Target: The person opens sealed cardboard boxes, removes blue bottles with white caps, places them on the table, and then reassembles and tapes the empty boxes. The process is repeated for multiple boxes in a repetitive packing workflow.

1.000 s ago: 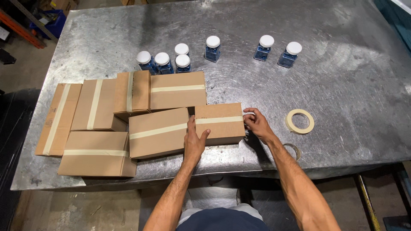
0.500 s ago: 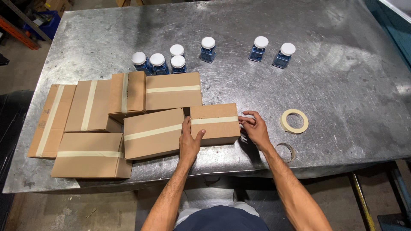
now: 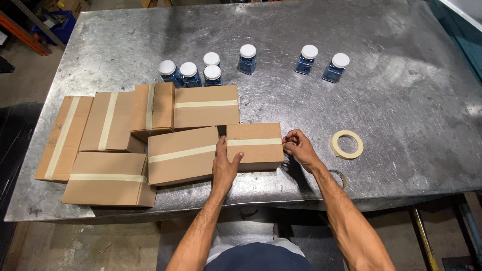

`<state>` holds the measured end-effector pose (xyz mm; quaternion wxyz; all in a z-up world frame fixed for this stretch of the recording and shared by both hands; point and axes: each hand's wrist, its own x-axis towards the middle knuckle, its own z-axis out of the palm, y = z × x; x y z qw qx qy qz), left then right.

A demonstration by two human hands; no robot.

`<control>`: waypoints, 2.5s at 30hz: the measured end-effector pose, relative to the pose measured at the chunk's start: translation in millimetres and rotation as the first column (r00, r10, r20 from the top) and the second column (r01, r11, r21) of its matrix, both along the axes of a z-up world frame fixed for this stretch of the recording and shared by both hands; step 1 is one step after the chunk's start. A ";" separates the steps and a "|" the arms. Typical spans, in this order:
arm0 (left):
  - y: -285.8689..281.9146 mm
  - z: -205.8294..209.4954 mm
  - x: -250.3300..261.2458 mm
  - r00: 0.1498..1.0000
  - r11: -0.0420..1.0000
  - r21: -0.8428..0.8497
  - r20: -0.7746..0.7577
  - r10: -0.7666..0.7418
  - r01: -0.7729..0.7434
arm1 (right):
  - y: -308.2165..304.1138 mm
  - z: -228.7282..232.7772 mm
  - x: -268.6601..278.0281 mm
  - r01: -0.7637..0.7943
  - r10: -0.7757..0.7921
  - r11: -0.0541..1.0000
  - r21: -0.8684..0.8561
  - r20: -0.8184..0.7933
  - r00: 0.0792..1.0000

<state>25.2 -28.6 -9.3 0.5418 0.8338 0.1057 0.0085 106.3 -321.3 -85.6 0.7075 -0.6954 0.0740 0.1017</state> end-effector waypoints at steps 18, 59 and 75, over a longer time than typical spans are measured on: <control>0.3 1.6 -1.7 1.000 1.000 0.021 -0.019 0.011 -0.011 | 11.4 38.3 -31.4 0.184 -0.174 0.975 0.126 -0.083 0.981; -11.4 -4.5 -13.9 0.956 0.970 0.005 -0.169 0.241 -0.243 | -3.4 63.0 16.0 -0.217 0.219 0.971 -0.101 0.002 0.976; -38.7 -26.1 -11.1 0.929 0.915 -0.181 -0.154 0.336 -0.361 | 78.8 210.6 18.8 -0.330 0.354 0.925 -0.190 0.114 0.928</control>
